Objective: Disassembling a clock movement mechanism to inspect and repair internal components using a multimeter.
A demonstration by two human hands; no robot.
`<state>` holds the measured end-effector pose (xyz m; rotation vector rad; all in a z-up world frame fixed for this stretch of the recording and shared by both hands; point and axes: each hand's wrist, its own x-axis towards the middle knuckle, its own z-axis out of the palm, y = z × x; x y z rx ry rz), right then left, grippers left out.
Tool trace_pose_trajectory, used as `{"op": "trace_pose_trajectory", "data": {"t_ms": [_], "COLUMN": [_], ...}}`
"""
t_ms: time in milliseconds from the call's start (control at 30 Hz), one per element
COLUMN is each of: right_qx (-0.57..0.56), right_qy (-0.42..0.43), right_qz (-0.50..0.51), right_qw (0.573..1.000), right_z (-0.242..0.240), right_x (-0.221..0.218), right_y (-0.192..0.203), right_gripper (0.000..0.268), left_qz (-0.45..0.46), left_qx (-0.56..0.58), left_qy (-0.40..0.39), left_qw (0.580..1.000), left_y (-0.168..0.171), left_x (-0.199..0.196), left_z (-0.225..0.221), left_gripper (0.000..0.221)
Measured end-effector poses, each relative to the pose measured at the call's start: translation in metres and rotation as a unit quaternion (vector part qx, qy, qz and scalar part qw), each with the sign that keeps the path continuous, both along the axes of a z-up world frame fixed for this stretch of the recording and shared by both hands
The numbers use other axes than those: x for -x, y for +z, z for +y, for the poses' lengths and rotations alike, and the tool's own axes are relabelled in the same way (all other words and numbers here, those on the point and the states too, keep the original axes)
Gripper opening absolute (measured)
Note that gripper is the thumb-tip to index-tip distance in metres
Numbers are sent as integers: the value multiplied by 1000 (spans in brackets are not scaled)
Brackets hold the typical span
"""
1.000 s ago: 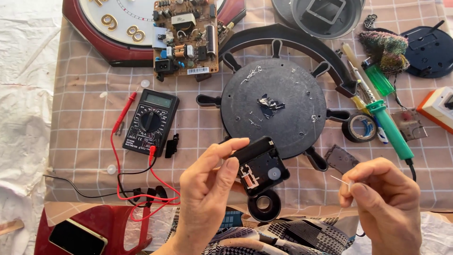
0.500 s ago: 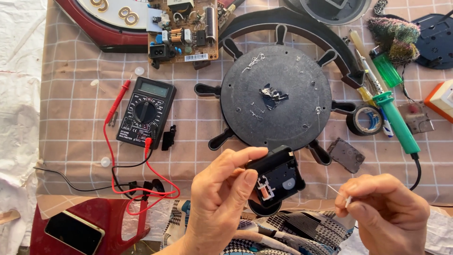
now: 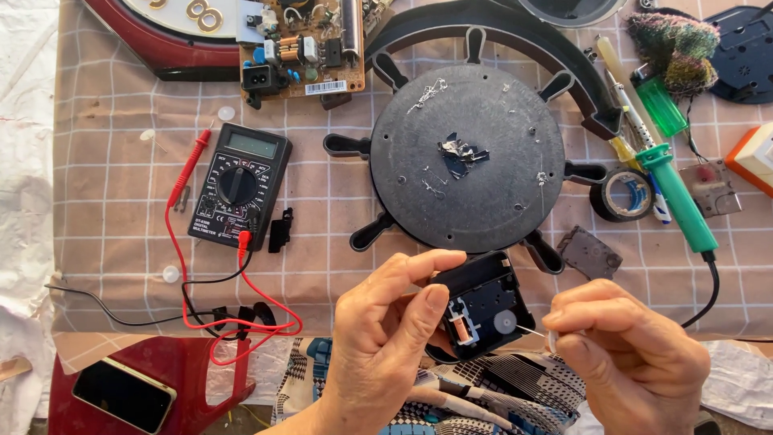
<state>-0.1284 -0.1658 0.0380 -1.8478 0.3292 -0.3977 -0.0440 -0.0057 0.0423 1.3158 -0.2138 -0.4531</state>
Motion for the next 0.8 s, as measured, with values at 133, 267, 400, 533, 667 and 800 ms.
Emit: {"op": "trace_pose_trajectory", "data": {"t_ms": [133,267,400,533,667,800], "right_qx": [45,53,69,60,52,56], "right_qy": [2,3,-4,-6,-7,-3], "right_qz": [22,39,50,50,42,37], "right_qw": [999,998,996,997,998,998], "right_z": [1,4,5,5,6,6], "right_x": [-4,-5,-6,-5,-4,-5], "right_y": [6,8,9,8,7,8], "right_gripper": [15,13,12,12,13,13], "left_qz": [-49,-26,-48,-50,-45,-54], "left_qx": [-34,3,-17,-13,-6,-10], "left_qy": [14,14,14,17,17,17], "left_qw": [998,1000,999,998,999,998], "left_y": [0,-1,-1,-2,-2,-3], "left_x": [1,3,3,4,5,5], "left_z": [-1,-1,0,0,0,0], "left_gripper": [26,27,27,27,26,26]}}
